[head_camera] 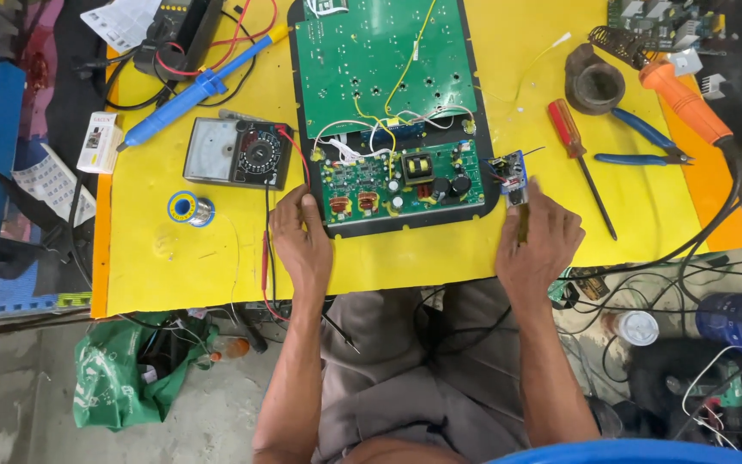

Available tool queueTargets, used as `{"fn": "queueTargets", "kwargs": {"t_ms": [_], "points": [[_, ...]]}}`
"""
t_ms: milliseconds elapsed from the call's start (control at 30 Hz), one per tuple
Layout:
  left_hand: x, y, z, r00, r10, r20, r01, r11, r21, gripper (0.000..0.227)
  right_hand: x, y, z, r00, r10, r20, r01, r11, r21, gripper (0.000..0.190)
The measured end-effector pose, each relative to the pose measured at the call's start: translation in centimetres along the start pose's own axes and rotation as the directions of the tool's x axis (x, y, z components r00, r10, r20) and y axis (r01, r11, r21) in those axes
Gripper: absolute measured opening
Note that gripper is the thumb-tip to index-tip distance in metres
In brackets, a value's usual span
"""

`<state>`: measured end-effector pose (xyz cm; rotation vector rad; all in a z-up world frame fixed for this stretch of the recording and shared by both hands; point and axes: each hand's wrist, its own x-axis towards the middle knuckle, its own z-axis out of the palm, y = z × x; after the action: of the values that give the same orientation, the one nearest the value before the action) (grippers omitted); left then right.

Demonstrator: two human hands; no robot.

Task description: The person uses multimeter probes to test points on a green circuit board, then flips the board over and uses a screwdriver to tighten screws on the components.

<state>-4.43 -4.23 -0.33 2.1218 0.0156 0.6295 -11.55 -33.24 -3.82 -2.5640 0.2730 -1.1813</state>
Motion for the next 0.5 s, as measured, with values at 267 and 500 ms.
{"fn": "queueTargets", "kwargs": {"t_ms": [267, 500], "points": [[-0.32, -0.43, 0.51, 0.997, 0.073, -0.016, -0.072, 0.997, 0.039, 0.026, -0.01, -0.15, 0.02, 0.999, 0.051, -0.005, -0.051, 0.998, 0.042, 0.045], [-0.39, -0.79, 0.62, 0.997, 0.078, -0.014, -0.077, 0.995, 0.065, 0.024, -0.09, 0.19, 0.25, 1.0, -0.002, 0.009, 0.002, 1.0, -0.02, 0.038]]}}
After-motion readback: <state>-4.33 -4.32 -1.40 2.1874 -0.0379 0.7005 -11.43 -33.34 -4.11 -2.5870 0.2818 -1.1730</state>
